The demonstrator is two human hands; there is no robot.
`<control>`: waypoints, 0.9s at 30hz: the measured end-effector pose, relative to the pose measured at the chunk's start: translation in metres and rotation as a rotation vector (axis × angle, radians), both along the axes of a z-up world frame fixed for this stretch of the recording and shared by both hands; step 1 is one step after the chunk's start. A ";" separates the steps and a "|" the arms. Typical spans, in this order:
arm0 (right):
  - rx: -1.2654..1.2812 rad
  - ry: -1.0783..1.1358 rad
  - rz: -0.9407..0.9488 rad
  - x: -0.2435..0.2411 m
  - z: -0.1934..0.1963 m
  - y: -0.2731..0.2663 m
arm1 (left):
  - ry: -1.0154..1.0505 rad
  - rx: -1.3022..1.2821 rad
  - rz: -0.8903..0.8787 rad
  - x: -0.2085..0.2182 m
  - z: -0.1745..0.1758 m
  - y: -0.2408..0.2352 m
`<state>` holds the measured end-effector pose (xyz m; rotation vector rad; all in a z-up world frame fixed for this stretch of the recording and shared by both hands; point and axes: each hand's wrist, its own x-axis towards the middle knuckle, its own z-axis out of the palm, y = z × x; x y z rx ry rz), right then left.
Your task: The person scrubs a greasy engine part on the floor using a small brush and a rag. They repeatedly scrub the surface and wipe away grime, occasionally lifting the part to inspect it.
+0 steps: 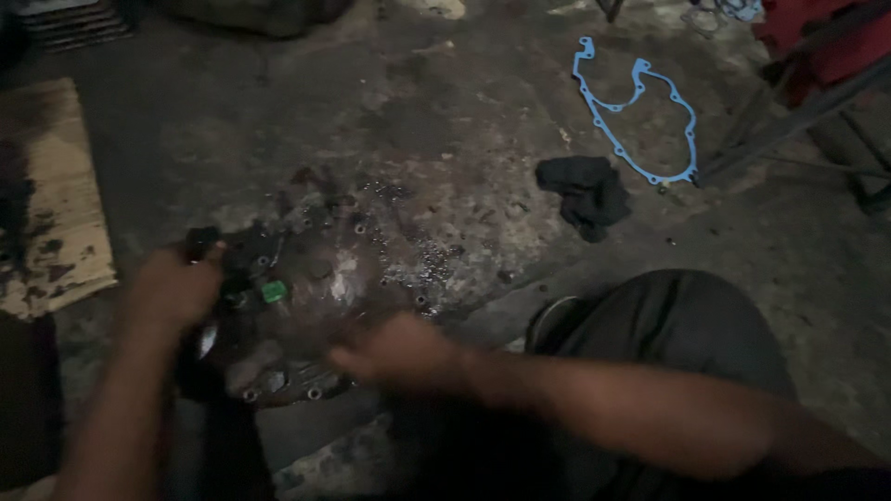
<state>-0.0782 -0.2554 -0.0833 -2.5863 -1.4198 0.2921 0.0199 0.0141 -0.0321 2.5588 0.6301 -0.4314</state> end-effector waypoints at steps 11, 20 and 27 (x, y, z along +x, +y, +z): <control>0.182 -0.316 -0.017 0.024 0.004 -0.015 | -0.037 0.023 -0.027 -0.004 0.003 -0.001; 0.066 -0.235 -0.450 0.066 0.045 -0.044 | -0.049 -0.034 -0.006 -0.008 0.007 -0.003; 0.020 0.046 -0.478 0.049 0.016 -0.042 | -0.063 -0.043 -0.018 -0.005 -0.002 0.001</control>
